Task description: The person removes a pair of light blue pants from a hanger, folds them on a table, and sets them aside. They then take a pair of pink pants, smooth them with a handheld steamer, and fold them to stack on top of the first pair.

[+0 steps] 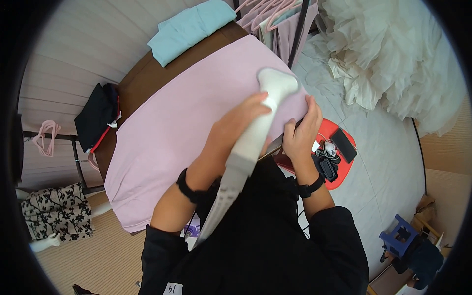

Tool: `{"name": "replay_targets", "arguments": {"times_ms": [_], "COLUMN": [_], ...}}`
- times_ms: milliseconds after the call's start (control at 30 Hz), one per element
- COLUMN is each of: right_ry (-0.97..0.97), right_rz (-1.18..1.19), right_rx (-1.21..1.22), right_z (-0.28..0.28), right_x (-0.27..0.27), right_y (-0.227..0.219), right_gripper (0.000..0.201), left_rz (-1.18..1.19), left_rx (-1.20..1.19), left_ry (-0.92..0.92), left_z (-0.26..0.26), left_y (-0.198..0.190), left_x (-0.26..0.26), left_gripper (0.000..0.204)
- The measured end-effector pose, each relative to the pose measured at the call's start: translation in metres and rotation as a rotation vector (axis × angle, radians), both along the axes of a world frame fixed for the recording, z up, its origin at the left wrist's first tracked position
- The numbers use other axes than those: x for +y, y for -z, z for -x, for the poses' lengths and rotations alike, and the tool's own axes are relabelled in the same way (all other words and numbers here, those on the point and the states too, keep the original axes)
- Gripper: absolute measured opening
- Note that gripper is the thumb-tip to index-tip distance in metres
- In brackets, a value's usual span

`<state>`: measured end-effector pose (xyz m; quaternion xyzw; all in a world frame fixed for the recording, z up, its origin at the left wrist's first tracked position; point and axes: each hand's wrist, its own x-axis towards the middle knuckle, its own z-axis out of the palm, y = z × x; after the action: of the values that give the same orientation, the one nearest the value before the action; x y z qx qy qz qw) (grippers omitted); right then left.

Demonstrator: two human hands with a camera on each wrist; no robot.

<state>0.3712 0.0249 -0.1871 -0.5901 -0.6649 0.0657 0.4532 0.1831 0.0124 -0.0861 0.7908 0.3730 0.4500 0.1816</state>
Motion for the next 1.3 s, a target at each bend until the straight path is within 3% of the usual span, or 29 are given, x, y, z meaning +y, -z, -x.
{"name": "replay_targets", "arguments": {"times_ms": [100,267,433,567,733,900,933,1033,1100,1267,1300], "right_ry": [-0.019,-0.021,-0.028,-0.025,-0.028,-0.022,-0.025,-0.019,-0.018,-0.019,-0.017], "right_rz": [0.028,0.039,0.01,-0.004,-0.01,0.006,0.003,0.003,0.007,0.02,0.019], "right_rx": [-0.007,-0.03,-0.058,-0.138,-0.14,-0.125,-0.124,-0.129,-0.142,-0.136,-0.136], "right_z": [-0.001,-0.001,-0.003,-0.002,-0.001,0.0,0.0,0.0,0.0,0.001,0.001], "right_x": [-0.001,-0.001,0.0,0.001,0.002,0.0,-0.001,0.0,-0.001,-0.001,-0.001], "right_y": [-0.003,-0.003,-0.001,-0.001,-0.003,-0.003,-0.003,-0.003,-0.003,-0.003,-0.003], "right_gripper": [0.065,0.063,0.057,0.046,0.045,0.044,0.044,0.044,0.044,0.043,0.043], "left_rz": [0.102,0.054,0.039,0.12,0.199,0.058,0.056,0.086,0.034,0.116,0.196], "left_rx": [-0.102,-0.112,-0.046,0.052,0.014,0.017,0.017,-0.034,0.056,0.107,0.093], "left_ry": [-0.081,-0.168,-0.152,-0.033,0.003,-0.347,-0.351,-0.512,-0.62,-0.581,-0.45], "left_z": [-0.001,0.008,0.031,0.049,0.048,0.053,0.057,0.075,0.087,0.098,0.095], "left_y": [0.011,0.011,-0.017,-0.05,-0.046,-0.016,-0.013,-0.013,-0.019,-0.046,-0.055], "left_x": [0.027,0.04,-0.011,-0.061,-0.072,-0.042,-0.036,-0.029,-0.033,-0.078,-0.088], "left_gripper": [0.049,0.051,0.05,0.047,0.047,0.046,0.046,0.045,0.045,0.044,0.044]}}
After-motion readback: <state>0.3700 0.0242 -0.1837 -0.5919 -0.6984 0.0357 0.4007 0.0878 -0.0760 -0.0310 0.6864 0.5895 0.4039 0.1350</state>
